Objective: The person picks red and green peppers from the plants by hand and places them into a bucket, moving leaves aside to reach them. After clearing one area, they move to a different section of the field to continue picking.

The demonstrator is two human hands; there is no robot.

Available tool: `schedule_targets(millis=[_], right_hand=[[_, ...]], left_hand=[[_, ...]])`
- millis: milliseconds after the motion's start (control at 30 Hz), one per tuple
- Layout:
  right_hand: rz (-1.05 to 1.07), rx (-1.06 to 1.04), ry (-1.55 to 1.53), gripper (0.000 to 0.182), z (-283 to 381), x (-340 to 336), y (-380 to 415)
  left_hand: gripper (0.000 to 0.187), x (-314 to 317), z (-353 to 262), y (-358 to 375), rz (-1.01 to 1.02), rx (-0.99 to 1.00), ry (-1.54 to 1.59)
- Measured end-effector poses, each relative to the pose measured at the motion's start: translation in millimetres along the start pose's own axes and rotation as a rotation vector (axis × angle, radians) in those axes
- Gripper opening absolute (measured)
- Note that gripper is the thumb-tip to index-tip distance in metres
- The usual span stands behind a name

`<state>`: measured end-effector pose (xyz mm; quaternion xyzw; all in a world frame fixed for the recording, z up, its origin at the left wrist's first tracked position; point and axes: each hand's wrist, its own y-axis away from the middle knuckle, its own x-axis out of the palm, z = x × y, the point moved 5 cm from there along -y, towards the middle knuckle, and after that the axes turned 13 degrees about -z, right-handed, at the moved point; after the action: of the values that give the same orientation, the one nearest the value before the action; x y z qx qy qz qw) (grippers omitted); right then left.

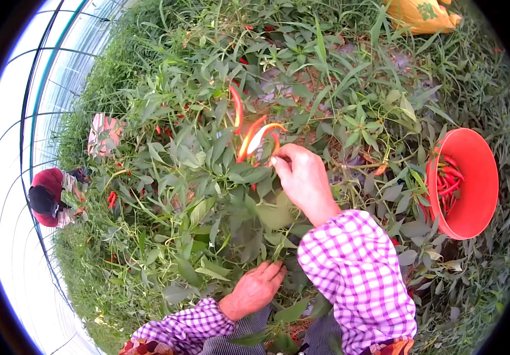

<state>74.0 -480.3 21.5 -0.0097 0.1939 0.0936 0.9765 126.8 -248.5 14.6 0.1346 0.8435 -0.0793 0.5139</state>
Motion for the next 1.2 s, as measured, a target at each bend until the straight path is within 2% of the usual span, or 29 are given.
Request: schedule_targets(millis=[33, 100, 167, 200, 267, 333, 400, 467, 500, 533, 633, 667, 700, 767, 800, 867, 900, 967, 1067, 1100, 1133, 1200], right_hand=[[-0.031, -0.125, 0.107, 0.019, -9, 21, -9], [-0.075, -0.564, 0.38, 0.029, -7, 58, -20], [-0.095, -0.857, 0.552, 0.033, 8, 87, -35], [0.034, -0.802, 0.655, 0.035, -1, 99, -48], [0.288, -0.678, 0.851, 0.04, -20, 119, -63], [0.269, -0.784, 0.878, 0.038, -20, 127, -60], [0.189, -0.918, 0.853, 0.032, -10, 132, -57], [0.341, -0.873, 0.966, 0.027, -11, 133, -58], [0.419, -0.847, 1.022, 0.025, -11, 131, -56], [0.413, -0.982, 1.032, 0.017, -9, 127, -53], [0.556, -0.937, 1.197, 0.01, 0, 118, -41], [0.534, -1.006, 1.251, 0.006, 10, 112, -32], [0.543, -0.999, 1.234, 0.007, 23, 107, -21], [0.621, -1.028, 1.398, 0.007, 50, 98, 3], [0.621, -1.055, 1.393, 0.006, 39, 97, 13], [0.684, -1.036, 1.464, 0.005, 102, 81, 32], [0.622, -1.011, 1.454, 0.005, 111, 77, 42], [0.493, -0.896, 1.413, 0.006, 131, 65, 61], [0.414, -0.707, 1.345, 0.006, 118, 54, 82], [0.386, -0.546, 1.214, 0.011, 112, 52, 92], [0.342, -0.504, 1.162, 0.009, 101, 52, 103], [0.279, -0.35, 1.034, 0.013, 86, 47, 120]], left_hand=[[0.042, -5, -2, -3, -0.021, -0.01, 0.005], [0.04, -1, 1, 4, 0.022, -0.071, 0.129], [0.036, 0, 7, 16, -0.066, -0.051, 0.165], [0.034, -2, 10, 20, -0.109, -0.043, 0.184], [0.03, -16, 17, 26, 0.01, -0.209, 0.28], [0.025, -30, 29, 31, 0.078, -0.34, 0.354], [0.026, -49, 45, 28, -0.113, -0.316, 0.427], [0.026, -56, 58, 30, -0.258, -0.336, 0.491], [0.026, -55, 60, 32, -0.254, -0.385, 0.507], [0.025, -55, 64, 34, -0.249, -0.433, 0.525], [0.025, -60, 74, 36, -0.198, -0.535, 0.651], [0.025, -60, 76, 37, -0.188, -0.552, 0.683], [0.026, -60, 77, 39, -0.178, -0.569, 0.714], [0.025, -63, 78, 42, -0.2, -0.579, 0.765], [0.025, -64, 79, 43, -0.209, -0.582, 0.789], [0.025, -67, 79, 45, -0.185, -0.612, 0.841], [0.026, -66, 82, 44, -0.216, -0.655, 0.91], [0.027, -63, 84, 47, -0.266, -0.751, 1.056], [0.031, -67, 89, 37, -0.374, -0.792, 1.297], [0.034, -66, 89, 31, -0.411, -0.841, 1.368], [0.034, -67, 93, 29, -0.421, -0.934, 1.259], [0.035, -75, 101, 16, -0.552, -0.93, 1.159]])
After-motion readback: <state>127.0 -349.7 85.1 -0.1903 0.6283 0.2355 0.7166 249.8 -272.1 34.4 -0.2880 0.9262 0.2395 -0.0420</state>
